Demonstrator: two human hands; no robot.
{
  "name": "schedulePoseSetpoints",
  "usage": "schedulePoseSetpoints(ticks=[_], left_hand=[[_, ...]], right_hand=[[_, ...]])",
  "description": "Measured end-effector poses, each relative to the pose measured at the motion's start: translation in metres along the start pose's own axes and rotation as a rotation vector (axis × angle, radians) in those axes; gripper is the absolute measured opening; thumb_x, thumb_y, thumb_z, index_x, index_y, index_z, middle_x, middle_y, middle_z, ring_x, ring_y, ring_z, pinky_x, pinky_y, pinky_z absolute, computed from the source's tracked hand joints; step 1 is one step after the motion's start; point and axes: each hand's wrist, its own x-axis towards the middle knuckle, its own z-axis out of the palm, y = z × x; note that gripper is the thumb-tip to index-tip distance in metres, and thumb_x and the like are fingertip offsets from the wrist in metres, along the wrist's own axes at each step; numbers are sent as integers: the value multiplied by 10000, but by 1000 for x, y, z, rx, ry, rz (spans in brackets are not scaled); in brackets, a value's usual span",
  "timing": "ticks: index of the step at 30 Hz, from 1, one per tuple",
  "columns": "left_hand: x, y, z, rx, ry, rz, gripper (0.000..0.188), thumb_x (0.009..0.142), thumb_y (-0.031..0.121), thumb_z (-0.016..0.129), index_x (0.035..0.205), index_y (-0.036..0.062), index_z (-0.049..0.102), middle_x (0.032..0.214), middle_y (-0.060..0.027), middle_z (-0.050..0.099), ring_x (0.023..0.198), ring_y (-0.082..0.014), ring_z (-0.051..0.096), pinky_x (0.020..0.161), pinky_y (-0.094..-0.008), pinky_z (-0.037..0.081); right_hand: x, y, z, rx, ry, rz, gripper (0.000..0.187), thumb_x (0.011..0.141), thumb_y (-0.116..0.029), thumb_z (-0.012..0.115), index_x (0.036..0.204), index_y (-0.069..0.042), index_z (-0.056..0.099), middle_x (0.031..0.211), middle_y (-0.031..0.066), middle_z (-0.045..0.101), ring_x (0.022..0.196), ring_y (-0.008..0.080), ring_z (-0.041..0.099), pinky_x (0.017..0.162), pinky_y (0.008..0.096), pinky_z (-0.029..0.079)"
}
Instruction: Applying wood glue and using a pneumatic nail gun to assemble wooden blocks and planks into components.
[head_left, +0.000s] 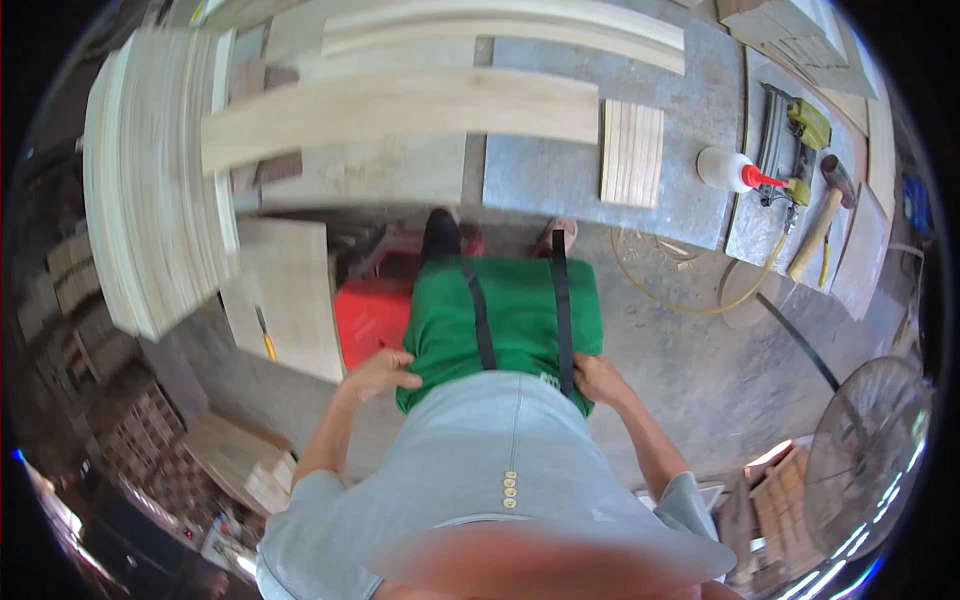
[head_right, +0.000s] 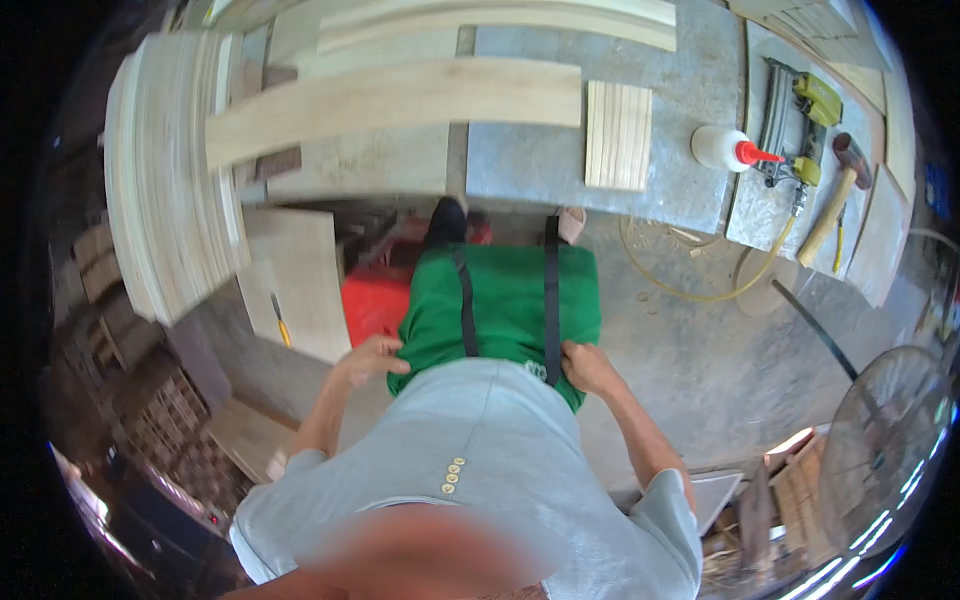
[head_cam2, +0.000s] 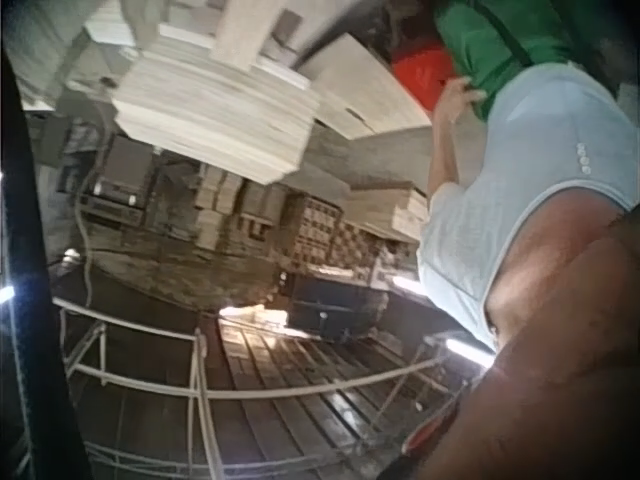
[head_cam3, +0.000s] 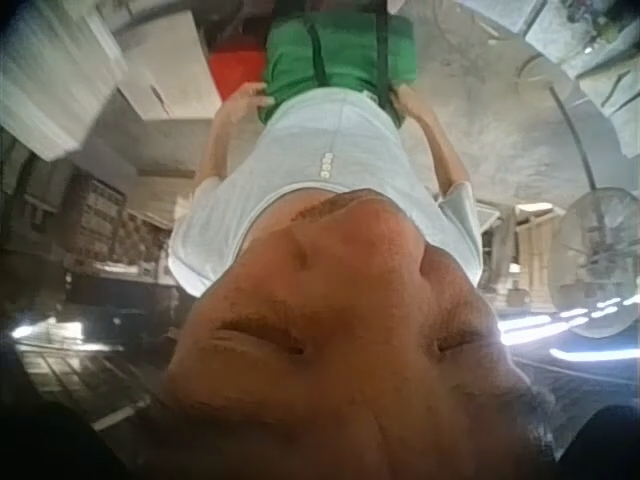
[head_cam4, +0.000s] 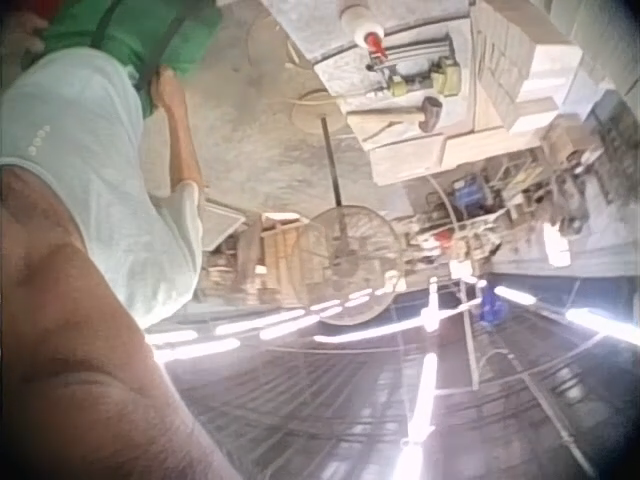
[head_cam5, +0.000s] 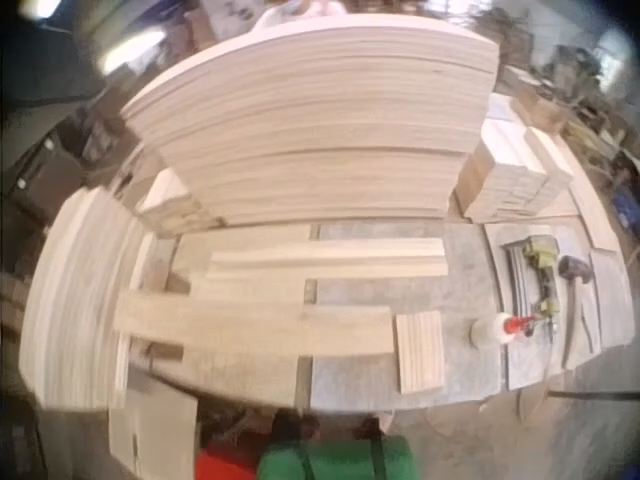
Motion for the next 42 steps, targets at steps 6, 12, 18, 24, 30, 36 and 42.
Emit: schedulePoseSetpoints(ticks=[6, 12, 18, 24, 30, 36, 42], left_hand=[[13, 10, -106, 302, -35, -199, 202, 838, 276, 677, 897, 88, 638, 756, 44, 581, 693, -54, 521, 605, -248, 421], [59, -58, -202, 36, 670, -162, 469, 852, 120, 630, 1277, 86, 434, 1116, -85, 546, 906, -167, 594, 797, -338, 511], [147, -184, -291, 257, 939, -104, 597, 928, 250, 557, 1441, 157, 264, 1199, -111, 577, 1069, -195, 572, 892, -354, 474], [140, -217, -317, 430, 716, 33, 1082, 694, 322, 775, 1480, 133, 55, 1212, -240, 540, 1099, -363, 545, 865, -428, 462], [31, -237, -296, 516, 629, 19, 861, 745, 326, 711, 1399, 103, 198, 1173, -221, 569, 1050, -334, 563, 853, -413, 468], [93, -150, -224, 538, 613, 84, 621, 806, 330, 635, 1301, 67, 368, 1126, -199, 603, 992, -298, 585, 838, -396, 476], [161, -77, -212, 590, 500, 226, 454, 866, 335, 559, 1203, 31, 539, 1080, -177, 637, 934, -263, 606, 823, -378, 484]], right_hand=[[231, 0, 38, -117, 421, 45, 217, 829, -133, 496, 949, -30, 644, 892, 240, 645, 830, 411, 628, 745, 508, 502], [357, -65, 153, -357, 116, -307, 364, 853, -247, 509, 1194, -124, 554, 1186, 145, 588, 1126, 377, 534, 938, 537, 411], [385, -44, 180, -325, 242, -377, 356, 852, -237, 510, 1183, -119, 561, 1176, 148, 592, 1113, 374, 543, 932, 528, 417], [378, -72, 180, -253, 328, -371, 346, 849, -226, 512, 1171, -113, 571, 1164, 151, 598, 1098, 370, 553, 925, 519, 426], [375, -85, 94, -218, 433, -347, 336, 847, -216, 514, 1159, -107, 580, 1153, 153, 604, 1082, 366, 562, 918, 509, 434], [265, 11, 64, -261, 535, -424, 327, 845, -205, 515, 1147, -102, 589, 1141, 156, 609, 1067, 362, 572, 911, 499, 442], [328, -41, -9, -364, 714, -425, 318, 843, -194, 517, 1134, -96, 598, 1129, 159, 615, 1051, 358, 582, 904, 489, 450]])
